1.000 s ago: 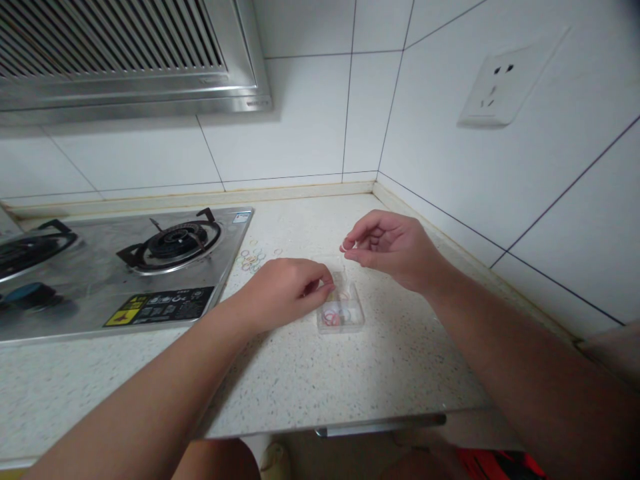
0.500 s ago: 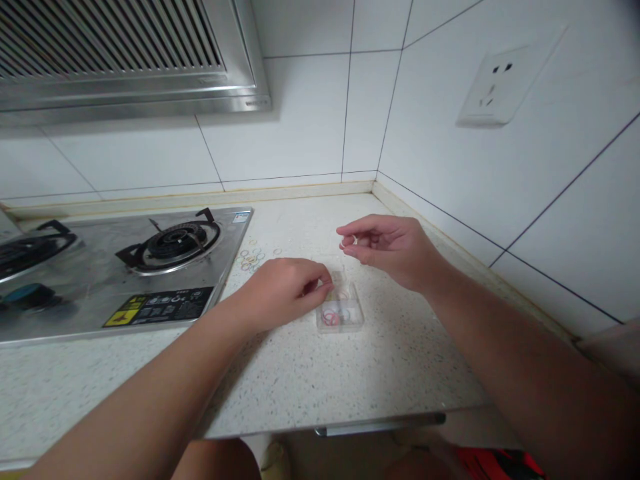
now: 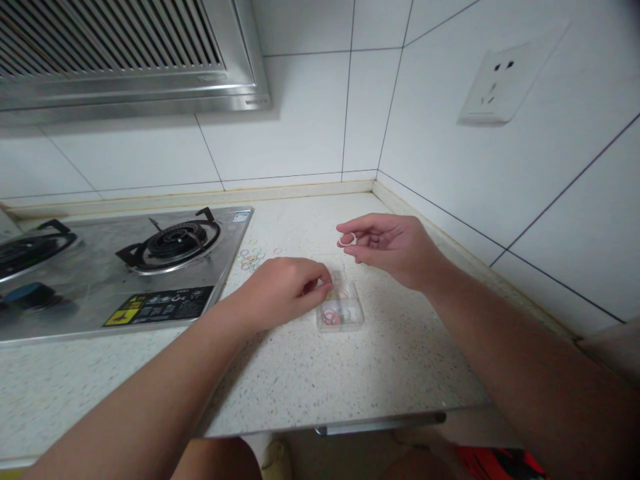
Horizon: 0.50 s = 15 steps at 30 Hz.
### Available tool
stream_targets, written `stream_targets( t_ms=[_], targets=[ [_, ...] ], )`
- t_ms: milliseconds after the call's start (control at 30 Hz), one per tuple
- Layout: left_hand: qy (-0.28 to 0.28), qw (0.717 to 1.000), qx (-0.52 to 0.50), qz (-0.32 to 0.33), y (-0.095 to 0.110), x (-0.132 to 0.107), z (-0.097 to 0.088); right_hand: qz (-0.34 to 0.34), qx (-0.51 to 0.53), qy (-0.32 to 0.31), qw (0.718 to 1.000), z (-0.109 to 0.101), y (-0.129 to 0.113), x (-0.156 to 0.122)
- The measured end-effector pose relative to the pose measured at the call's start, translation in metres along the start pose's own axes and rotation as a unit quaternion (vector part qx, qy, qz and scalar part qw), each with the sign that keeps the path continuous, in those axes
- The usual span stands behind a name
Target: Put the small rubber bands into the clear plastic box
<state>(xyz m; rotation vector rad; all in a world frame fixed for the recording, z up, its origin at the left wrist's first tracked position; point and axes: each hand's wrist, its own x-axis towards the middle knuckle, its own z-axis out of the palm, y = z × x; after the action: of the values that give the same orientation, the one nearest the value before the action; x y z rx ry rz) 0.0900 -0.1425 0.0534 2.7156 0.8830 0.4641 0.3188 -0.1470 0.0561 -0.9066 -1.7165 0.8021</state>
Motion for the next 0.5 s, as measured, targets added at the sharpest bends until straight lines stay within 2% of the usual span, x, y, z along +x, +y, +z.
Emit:
stream_targets(
  t_ms=[500],
  targets=[
    [-0.002, 1.0, 0.003, -0.004, -0.0009, -0.0007, 0.0006, -0.008, -0.04, 0.012, 0.999, -0.0004, -0.0022, 0.0003]
  ],
)
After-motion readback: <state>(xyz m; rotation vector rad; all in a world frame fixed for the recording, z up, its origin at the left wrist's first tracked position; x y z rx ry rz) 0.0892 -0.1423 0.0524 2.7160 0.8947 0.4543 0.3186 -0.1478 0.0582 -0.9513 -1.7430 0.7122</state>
